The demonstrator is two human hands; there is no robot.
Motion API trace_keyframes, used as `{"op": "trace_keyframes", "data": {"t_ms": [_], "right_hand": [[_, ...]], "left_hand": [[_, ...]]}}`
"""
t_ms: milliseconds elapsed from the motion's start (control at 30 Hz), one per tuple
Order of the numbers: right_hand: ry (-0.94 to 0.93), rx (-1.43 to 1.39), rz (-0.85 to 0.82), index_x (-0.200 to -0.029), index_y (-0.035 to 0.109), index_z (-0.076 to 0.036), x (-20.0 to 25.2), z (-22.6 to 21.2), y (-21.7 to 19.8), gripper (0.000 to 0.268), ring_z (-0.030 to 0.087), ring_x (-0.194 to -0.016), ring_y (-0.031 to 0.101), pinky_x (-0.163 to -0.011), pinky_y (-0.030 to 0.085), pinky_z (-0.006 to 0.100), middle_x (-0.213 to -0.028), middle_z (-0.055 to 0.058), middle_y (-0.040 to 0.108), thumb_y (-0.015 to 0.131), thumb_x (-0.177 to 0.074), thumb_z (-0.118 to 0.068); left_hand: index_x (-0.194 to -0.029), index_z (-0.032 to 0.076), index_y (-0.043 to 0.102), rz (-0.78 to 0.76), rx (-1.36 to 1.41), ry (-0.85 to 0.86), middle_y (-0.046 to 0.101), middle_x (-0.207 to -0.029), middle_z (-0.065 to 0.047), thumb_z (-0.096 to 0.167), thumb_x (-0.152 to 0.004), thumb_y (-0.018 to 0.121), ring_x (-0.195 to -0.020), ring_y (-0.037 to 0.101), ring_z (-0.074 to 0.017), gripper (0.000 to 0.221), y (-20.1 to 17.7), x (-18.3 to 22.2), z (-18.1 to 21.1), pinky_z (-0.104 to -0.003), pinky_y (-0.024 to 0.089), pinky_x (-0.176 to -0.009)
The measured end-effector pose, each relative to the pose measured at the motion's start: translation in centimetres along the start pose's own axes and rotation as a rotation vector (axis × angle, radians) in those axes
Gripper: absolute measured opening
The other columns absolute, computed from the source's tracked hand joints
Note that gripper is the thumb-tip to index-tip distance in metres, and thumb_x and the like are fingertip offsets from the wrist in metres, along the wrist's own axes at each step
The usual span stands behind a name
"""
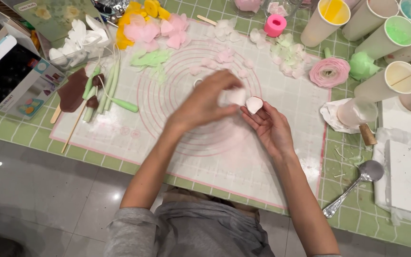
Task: Using a small cutter and hands to shape wax pieces into decorative elements on a silicone mat.
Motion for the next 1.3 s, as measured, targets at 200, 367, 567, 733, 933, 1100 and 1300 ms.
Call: {"op": "trace_keyframes", "data": {"t_ms": [200,367,567,733,933,1100,1300], "right_hand": [[-0.032,0.012,-0.047,-0.122,0.061,0.009,-0.3,0.5,-1.6,0.036,0.030,-0.113,0.070,-0.100,0.058,0.040,-0.112,0.016,0.072,0.047,-0.109,-0.021],[-0.042,-0.067,-0.099,-0.108,0.064,0.004,-0.7,0.7,-2.0,0.027,0.022,-0.098,0.069,-0.099,0.058,0.041,-0.092,0.005,0.065,0.052,-0.114,-0.019],[-0.038,-0.014,-0.051,-0.097,0.062,-0.001,-0.9,1.0,-2.5,0.026,0.020,-0.095,0.071,-0.096,0.059,0.040,-0.082,0.001,0.059,0.052,-0.110,-0.023],[-0.082,0.019,-0.084,-0.108,0.065,0.002,-0.8,1.1,-2.9,0.025,0.017,-0.090,0.067,-0.099,0.060,0.040,-0.083,0.001,0.059,0.057,-0.113,-0.021],[-0.205,0.157,-0.022,-0.129,0.060,0.006,1.0,-1.1,0.4,0.037,0.021,-0.103,0.075,-0.094,0.059,0.034,-0.110,0.011,0.074,0.062,-0.095,-0.010],[-0.471,0.408,0.013,-0.131,0.065,0.008,1.0,-0.4,-1.3,0.037,0.012,-0.101,0.070,-0.092,0.055,0.025,-0.114,0.013,0.075,0.070,-0.097,-0.003],[-0.479,0.534,0.117,-0.132,0.073,0.009,1.0,0.8,-3.0,0.034,0.011,-0.090,0.060,-0.084,0.050,0.024,-0.102,0.010,0.070,0.074,-0.100,-0.002]], "left_hand": [[-0.113,0.001,0.061,-0.143,-0.108,0.140,0.059,-0.110,-0.011,0.003,-0.070,0.073,-0.106,0.061,-0.0299,0.044,4.0,-1.7,1.6,-0.041,0.051,-0.090],[-0.112,0.001,0.061,-0.125,-0.135,0.184,0.058,-0.108,-0.011,0.003,-0.068,0.073,-0.106,0.060,-0.0311,0.045,4.5,-1.7,0.9,-0.041,0.050,-0.090],[-0.113,0.001,0.062,-0.136,-0.148,0.178,0.058,-0.111,-0.011,0.003,-0.067,0.072,-0.107,0.060,-0.0311,0.048,4.8,-1.7,0.8,-0.043,0.048,-0.090],[-0.115,0.002,0.063,-0.165,-0.154,0.150,0.059,-0.113,-0.011,0.002,-0.068,0.071,-0.110,0.060,-0.0304,0.047,4.9,-1.7,0.7,-0.043,0.047,-0.092],[-0.132,0.007,0.065,-0.069,0.306,-0.062,0.065,-0.114,-0.005,0.010,-0.082,0.074,-0.104,0.066,-0.0176,0.051,4.5,-1.5,-0.9,-0.033,0.054,-0.091],[-0.113,0.005,0.074,-0.032,0.463,-0.222,0.074,-0.093,0.000,0.021,-0.086,0.081,-0.086,0.069,-0.0094,0.032,6.4,-0.4,-3.9,-0.028,0.056,-0.083],[-0.102,0.004,0.065,0.017,0.656,-0.199,0.066,-0.085,0.003,0.017,-0.086,0.078,-0.077,0.060,-0.0038,0.024,8.1,0.0,-4.2,-0.023,0.049,-0.069]]}}
Point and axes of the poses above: each hand's wrist, its own x-axis away from the middle knuckle, its own y-axis out of the palm, z = x × y, the point moved 3 cm from there along -x, towards the middle knuckle
